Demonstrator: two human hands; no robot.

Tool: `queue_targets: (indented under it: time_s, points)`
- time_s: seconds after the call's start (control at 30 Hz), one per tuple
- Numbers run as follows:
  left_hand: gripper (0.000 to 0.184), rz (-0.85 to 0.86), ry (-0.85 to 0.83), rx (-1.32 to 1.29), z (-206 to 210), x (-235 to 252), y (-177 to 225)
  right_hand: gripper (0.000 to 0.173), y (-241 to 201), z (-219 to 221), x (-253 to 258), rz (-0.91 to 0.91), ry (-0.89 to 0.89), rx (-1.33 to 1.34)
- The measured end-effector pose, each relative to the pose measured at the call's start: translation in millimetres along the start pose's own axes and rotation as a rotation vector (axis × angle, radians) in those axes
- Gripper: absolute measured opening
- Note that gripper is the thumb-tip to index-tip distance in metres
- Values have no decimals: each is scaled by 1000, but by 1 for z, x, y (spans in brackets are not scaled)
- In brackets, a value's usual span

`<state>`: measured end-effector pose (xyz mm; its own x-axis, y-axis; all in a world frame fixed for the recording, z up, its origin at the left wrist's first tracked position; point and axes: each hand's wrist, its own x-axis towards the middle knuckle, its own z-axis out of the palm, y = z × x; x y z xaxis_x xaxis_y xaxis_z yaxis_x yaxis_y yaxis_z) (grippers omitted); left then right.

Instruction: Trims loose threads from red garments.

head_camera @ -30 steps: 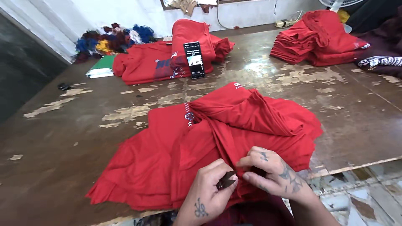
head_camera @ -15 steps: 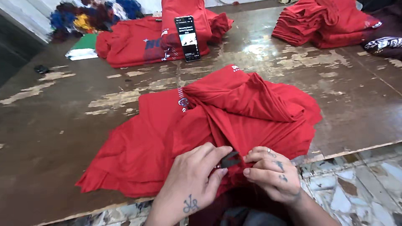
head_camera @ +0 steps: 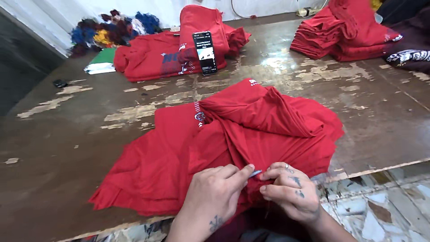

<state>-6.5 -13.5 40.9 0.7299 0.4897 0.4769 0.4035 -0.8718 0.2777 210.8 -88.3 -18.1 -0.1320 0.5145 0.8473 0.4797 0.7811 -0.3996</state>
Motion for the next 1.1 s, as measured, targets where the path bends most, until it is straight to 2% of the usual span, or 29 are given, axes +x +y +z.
queue_targets:
  time_s: [0.1, 0.2, 0.27, 0.3, 0.37, 0.43, 0.5, 0.57, 0.6, 0.67, 0.7, 0.77, 0.8, 0.83, 0.9, 0.97, 1.07, 1.1]
  points:
    - [31, -77, 86, -103, -5, 10, 2, 13, -9, 0, -4, 0, -44, 31]
    - [36, -102, 169, -362, 2, 27, 3, 19, -42, 6, -3, 32, -272, 189]
    - [42, -127, 69, -495, 10, 36, 4, 33, -57, 9, 8, 29, -494, 247]
    - [43, -165, -44, -505, 14, 38, 1, 41, -57, 11, 6, 9, -511, 259]
    - [34, -224, -285, -478, 21, 39, -8, 40, -50, 22, -19, -15, -240, 234]
    - [29, -241, -319, -488, 24, 38, -12, 30, -43, -4, -4, -7, -216, 124]
    - [26, -288, -213, -590, 24, 36, -12, 36, -32, -24, 19, 39, -188, -11]
    - [20, -397, -3, -776, 28, 34, -9, 62, -7, -20, 31, 142, -191, -151]
    - [14, -441, 111, -914, 30, 32, -8, 74, 4, -13, 34, 220, -212, -222]
    - [10, -491, 261, -1234, 32, 30, -4, 80, 11, -3, 36, 282, -246, -326]
    - [10, -509, 291, -1358, 33, 29, -2, 73, 10, -1, 36, 268, -242, -340]
    - [12, -557, 307, -1508, 37, 25, -1, 38, 10, -5, 31, 205, -189, -272]
    - [14, -582, 300, -1555, 39, 24, -3, 29, 11, -12, 26, 191, -167, -177]
    - [16, -606, 292, -1591, 40, 23, -4, 29, 12, -21, 20, 188, -153, -61]
    - [17, -616, 270, -1634, 42, 22, -7, 34, 12, -34, 11, 199, -164, 94]
    - [16, -607, 257, -1638, 42, 22, -8, 40, 9, -37, 12, 238, -192, 103]
    - [15, -598, 247, -1626, 42, 23, -7, 73, 2, -28, 27, 336, -206, -70]
    - [14, -596, 242, -1624, 42, 23, -7, 78, 1, -20, 32, 349, -202, -152]
